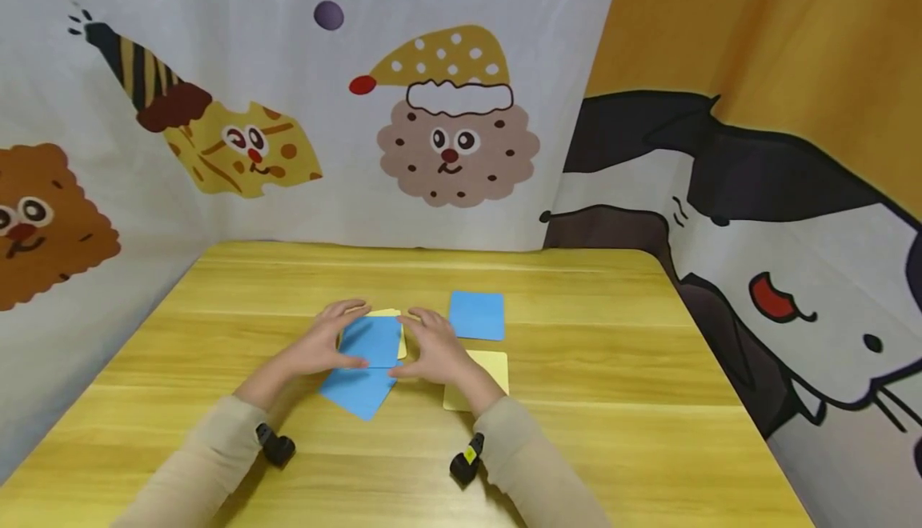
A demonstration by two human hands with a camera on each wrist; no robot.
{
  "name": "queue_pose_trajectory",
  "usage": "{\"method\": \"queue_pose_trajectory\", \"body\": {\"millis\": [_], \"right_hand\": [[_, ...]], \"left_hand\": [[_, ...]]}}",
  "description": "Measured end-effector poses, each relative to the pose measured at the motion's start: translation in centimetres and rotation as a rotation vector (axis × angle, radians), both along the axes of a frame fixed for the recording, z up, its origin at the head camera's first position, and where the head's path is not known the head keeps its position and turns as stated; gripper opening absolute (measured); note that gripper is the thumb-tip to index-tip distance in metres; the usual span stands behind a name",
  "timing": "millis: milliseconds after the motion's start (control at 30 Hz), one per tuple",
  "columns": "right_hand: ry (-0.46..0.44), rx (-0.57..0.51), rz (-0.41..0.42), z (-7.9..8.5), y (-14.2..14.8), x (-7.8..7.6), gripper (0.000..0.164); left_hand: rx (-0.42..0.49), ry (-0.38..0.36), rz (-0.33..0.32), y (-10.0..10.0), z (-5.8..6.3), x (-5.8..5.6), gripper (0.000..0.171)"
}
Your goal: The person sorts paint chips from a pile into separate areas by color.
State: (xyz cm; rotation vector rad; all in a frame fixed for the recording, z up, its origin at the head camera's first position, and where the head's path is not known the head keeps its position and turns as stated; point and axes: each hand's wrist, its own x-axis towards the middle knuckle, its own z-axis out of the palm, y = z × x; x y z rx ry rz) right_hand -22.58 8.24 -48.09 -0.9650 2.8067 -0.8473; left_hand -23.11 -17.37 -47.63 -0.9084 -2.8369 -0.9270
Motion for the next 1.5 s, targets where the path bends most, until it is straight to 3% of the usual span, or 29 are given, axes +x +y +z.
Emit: {"method": "queue_pose_trajectory", "body": {"millis": [467, 900, 1133, 1500], "right_hand": [[-0.050, 0.066, 0.003, -0.9, -2.0, -1.2, 0.096], [-0.068, 0.139, -0.006, -1.7, -2.1, -2.1, 0.094], [-0.054, 0.150, -0.012, -2.0, -2.2, -2.2, 0.092], [-0.057, 0.122, -0.013, -1.2, -2.1, -2.0, 0.089]], "left_hand": [[-0.072, -0.057, -0.012, -1.8, -0.8, -0.2, 0.097], [-0.142, -0.062, -0.009, -2.5, -1.6, -0.5, 0.097], [-0.144, -0.070, -0.007, -2.5, -1.3, -0.4, 0.095], [-0.141, -0.018, -0.001, -2.5, -1.0, -0.4, 0.094]]}}
